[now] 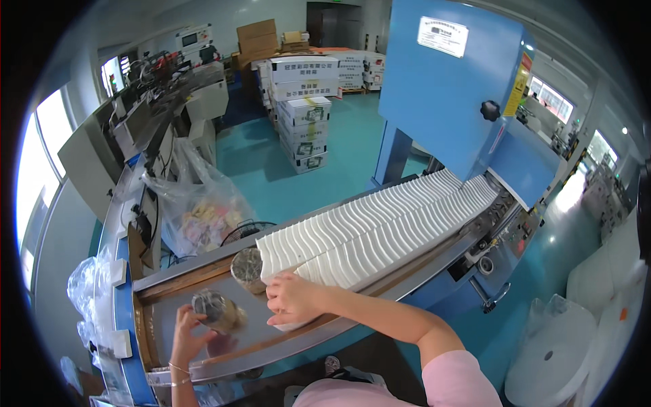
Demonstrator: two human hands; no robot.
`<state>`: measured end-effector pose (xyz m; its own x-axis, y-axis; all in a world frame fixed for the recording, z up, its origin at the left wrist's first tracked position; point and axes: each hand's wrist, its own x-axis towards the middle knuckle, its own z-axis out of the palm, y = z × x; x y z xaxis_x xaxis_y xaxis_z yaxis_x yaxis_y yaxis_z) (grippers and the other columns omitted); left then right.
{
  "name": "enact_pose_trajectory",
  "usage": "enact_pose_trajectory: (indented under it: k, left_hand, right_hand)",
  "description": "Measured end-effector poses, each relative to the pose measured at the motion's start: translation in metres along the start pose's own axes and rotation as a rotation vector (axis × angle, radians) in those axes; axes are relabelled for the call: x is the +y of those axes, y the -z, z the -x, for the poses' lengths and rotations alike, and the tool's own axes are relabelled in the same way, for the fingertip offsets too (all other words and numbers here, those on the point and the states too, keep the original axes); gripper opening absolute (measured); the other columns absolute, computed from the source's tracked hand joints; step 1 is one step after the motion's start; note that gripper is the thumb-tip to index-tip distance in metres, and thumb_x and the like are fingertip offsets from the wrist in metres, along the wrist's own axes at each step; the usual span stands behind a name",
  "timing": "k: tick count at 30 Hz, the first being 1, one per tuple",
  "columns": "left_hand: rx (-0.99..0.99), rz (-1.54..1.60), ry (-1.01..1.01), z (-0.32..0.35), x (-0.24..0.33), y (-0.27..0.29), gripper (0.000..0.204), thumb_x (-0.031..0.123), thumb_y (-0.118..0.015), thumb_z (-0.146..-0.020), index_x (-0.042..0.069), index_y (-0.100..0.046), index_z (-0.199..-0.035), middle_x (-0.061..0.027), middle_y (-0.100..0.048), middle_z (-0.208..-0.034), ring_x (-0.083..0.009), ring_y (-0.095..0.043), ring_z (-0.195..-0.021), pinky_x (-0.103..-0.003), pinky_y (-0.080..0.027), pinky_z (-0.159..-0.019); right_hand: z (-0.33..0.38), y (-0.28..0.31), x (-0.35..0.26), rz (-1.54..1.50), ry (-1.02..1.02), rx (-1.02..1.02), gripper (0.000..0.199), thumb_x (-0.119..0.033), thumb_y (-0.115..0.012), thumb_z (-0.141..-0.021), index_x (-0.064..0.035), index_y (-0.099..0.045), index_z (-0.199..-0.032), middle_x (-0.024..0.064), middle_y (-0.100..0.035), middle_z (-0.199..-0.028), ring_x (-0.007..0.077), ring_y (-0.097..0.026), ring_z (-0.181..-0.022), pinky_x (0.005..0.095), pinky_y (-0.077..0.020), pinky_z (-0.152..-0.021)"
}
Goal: Sorting and stacking white rectangular paper items from a conveyor belt into organized bundles.
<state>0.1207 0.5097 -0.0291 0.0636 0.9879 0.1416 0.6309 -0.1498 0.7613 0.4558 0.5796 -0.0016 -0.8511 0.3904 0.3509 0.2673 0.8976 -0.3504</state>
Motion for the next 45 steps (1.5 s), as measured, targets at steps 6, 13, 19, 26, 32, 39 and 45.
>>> enact_pose_trajectory:
  k: [6,13,19,26,32,39,45]
  left_hand:
    - [-0.318,-0.023,-0.209,-0.014,0.066,-0.073,0.046,0.009,-0.081,-0.057,0.006,-0.060,-0.098,-0.0161,-0.041,-0.124,-0.0312,-0.049,-0.110,-0.039,-0.045,-0.089]
    - [-0.068,0.076,-0.040,0.029,0.091,-0.101,0.056,0.013,-0.079,-0.059,0.006,-0.055,-0.109,-0.0179,-0.039,-0.126,-0.0354,-0.044,-0.113,-0.045,-0.041,-0.091]
    - [0.336,-0.074,-0.186,0.034,0.095,-0.109,0.028,0.012,-0.064,-0.082,0.004,-0.051,-0.106,-0.0202,-0.056,-0.106,-0.0325,-0.056,-0.095,-0.041,-0.045,-0.084]
    - [0.373,0.065,-0.130,0.042,0.084,-0.109,0.022,0.015,-0.062,-0.085,0.004,-0.053,-0.102,-0.0183,-0.057,-0.105,-0.0310,-0.055,-0.097,-0.041,-0.044,-0.086]
    - [0.300,0.005,-0.097,0.037,0.088,-0.106,0.023,0.015,-0.060,-0.086,0.005,-0.051,-0.105,-0.0187,-0.057,-0.104,-0.0309,-0.055,-0.097,-0.042,-0.044,-0.087]
    - [0.307,0.049,-0.110,0.038,0.088,-0.107,0.024,0.014,-0.059,-0.086,0.004,-0.051,-0.107,-0.0185,-0.056,-0.106,-0.0312,-0.054,-0.100,-0.042,-0.044,-0.087]
    - [0.323,-0.043,-0.192,0.039,0.092,-0.100,0.047,0.029,-0.066,-0.082,0.001,-0.049,-0.115,-0.0186,-0.051,-0.120,-0.0348,-0.050,-0.107,-0.045,-0.041,-0.091]
  right_hand:
    - [0.024,0.009,0.000,-0.077,-0.095,-0.005,0.033,-0.040,-0.059,-0.081,-0.0072,-0.059,-0.080,0.0115,-0.051,-0.100,0.0276,-0.048,-0.097,0.0409,-0.0368,-0.086]
    - [0.087,0.052,-0.002,0.144,-0.567,0.233,0.048,-0.032,-0.066,-0.076,-0.0077,-0.053,-0.114,0.0116,-0.050,-0.118,0.0289,-0.047,-0.109,0.0432,-0.0322,-0.096]
    - [0.161,0.018,-0.010,0.351,-0.770,0.632,0.029,-0.025,-0.057,-0.081,-0.0046,-0.056,-0.101,0.0143,-0.051,-0.113,0.0325,-0.046,-0.102,0.0440,-0.0329,-0.092]
    - [0.165,0.004,-0.006,0.459,-0.860,0.762,0.028,-0.033,-0.058,-0.080,-0.0080,-0.056,-0.093,0.0144,-0.048,-0.108,0.0323,-0.046,-0.096,0.0442,-0.0390,-0.083]
    - [0.162,0.005,-0.005,0.468,-0.884,0.805,0.027,-0.032,-0.057,-0.080,-0.0083,-0.056,-0.092,0.0138,-0.049,-0.106,0.0312,-0.047,-0.095,0.0440,-0.0390,-0.082]
    - [0.157,0.007,-0.001,0.404,-0.840,0.879,0.025,-0.028,-0.064,-0.076,-0.0076,-0.059,-0.090,0.0119,-0.055,-0.102,0.0312,-0.050,-0.089,0.0434,-0.0406,-0.078]
    - [0.136,0.036,-0.005,0.334,-0.691,0.759,0.030,-0.024,-0.067,-0.074,-0.0049,-0.058,-0.095,0.0101,-0.056,-0.104,0.0297,-0.051,-0.093,0.0421,-0.0387,-0.082]
